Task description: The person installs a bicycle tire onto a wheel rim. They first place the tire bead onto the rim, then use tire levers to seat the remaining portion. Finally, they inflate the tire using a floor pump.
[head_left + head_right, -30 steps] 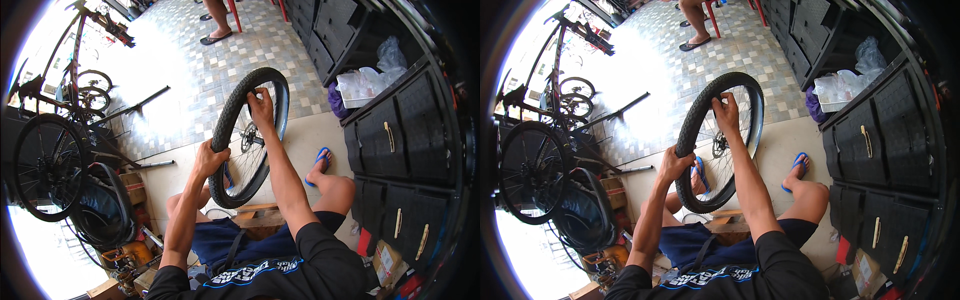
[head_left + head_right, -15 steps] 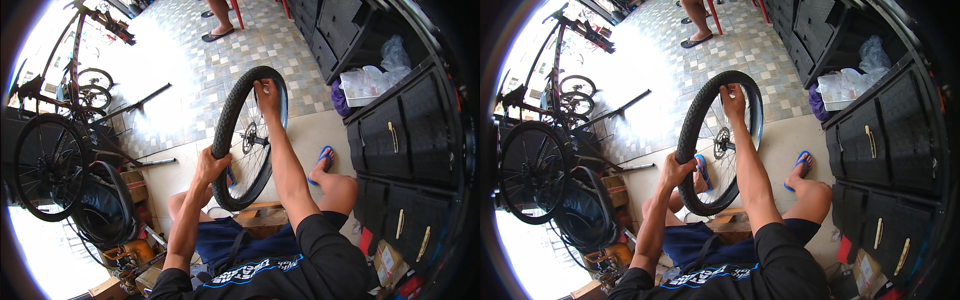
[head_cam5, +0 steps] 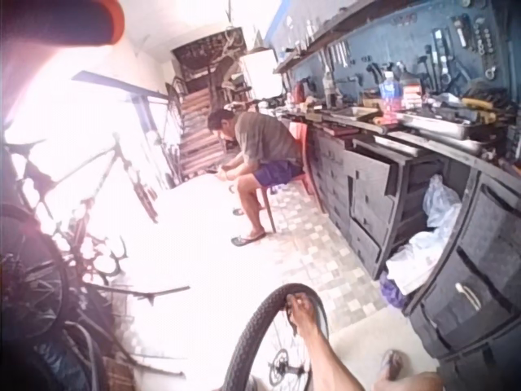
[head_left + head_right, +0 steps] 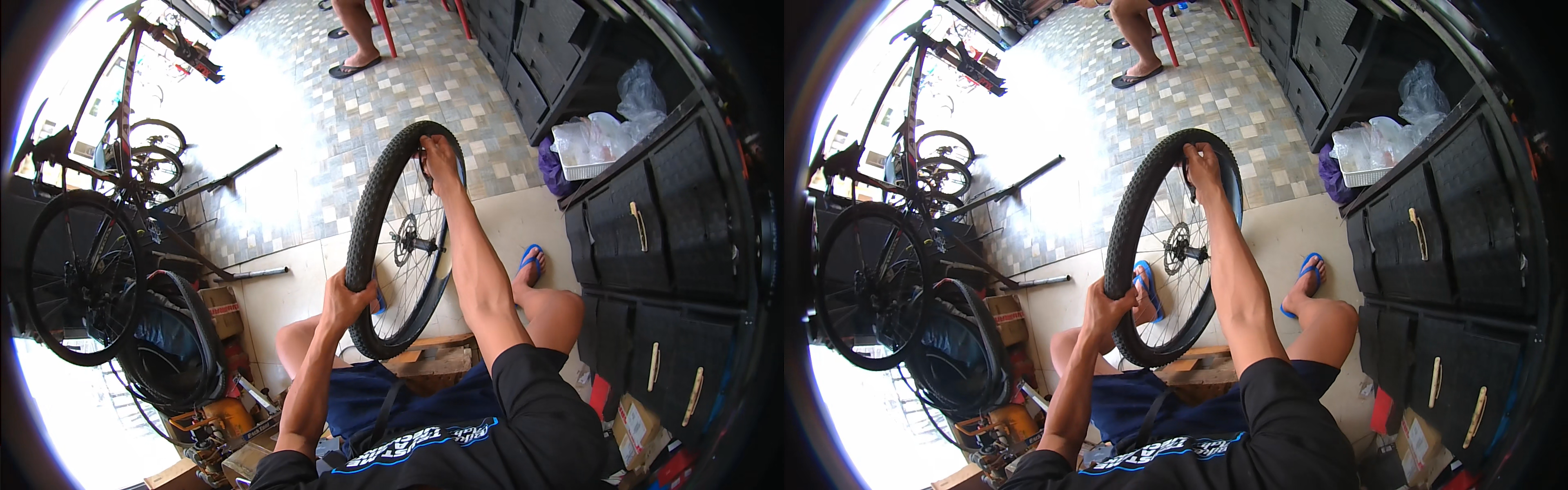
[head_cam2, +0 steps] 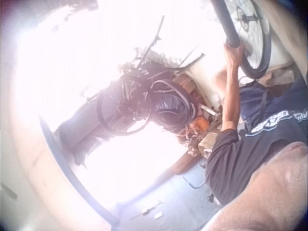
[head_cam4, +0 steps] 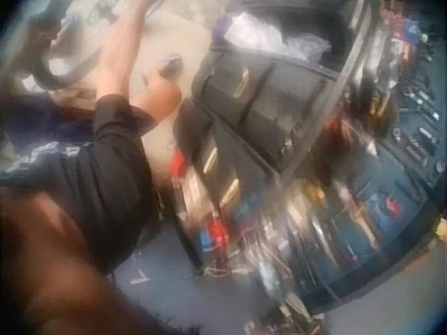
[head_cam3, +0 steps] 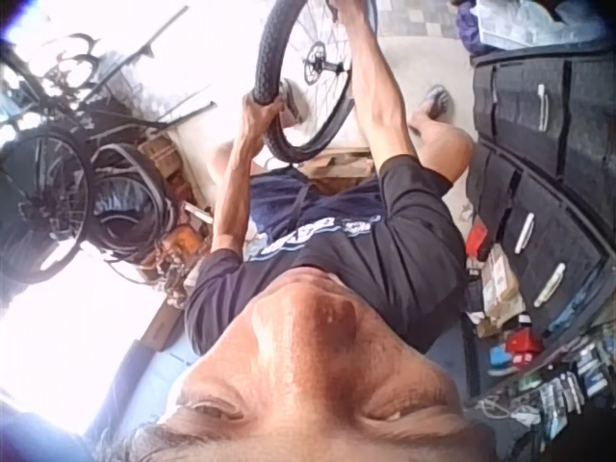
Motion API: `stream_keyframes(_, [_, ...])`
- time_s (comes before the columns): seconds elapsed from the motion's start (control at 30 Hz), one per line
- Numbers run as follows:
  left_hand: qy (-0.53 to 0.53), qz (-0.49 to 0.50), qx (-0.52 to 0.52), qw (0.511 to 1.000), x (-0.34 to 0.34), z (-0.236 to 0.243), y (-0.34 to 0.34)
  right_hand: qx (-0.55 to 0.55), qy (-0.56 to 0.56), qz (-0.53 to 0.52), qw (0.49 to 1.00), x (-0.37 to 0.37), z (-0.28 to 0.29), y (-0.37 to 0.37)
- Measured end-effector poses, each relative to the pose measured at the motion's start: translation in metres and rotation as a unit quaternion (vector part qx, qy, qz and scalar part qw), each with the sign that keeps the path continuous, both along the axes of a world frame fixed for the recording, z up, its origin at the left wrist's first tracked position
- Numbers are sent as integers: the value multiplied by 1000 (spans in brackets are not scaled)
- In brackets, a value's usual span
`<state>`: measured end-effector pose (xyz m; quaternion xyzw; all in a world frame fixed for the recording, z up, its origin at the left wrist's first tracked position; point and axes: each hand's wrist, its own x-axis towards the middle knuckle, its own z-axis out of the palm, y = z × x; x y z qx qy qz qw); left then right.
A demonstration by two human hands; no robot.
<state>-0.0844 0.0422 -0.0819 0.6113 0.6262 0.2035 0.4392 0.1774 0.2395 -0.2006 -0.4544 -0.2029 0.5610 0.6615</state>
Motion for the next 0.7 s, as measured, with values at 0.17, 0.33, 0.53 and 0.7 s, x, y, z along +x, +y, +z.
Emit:
stream_keyframes(0.17, [-93,1,9,996,-13,-38,-25,98,-5,-42,994,-2,24,-22])
stream_keyframes(0.33, [-202,-24,1,979,-28,-104,-33,206,-74,-14,976,-15,44,-42])
stream_keyframes(0.53, [-215,-25,-17,976,-27,-162,-32,241,-156,37,957,-38,47,-58])
stream_keyframes(0.7, [-158,-81,-67,982,-31,-167,-34,210,-202,55,955,-48,37,-67])
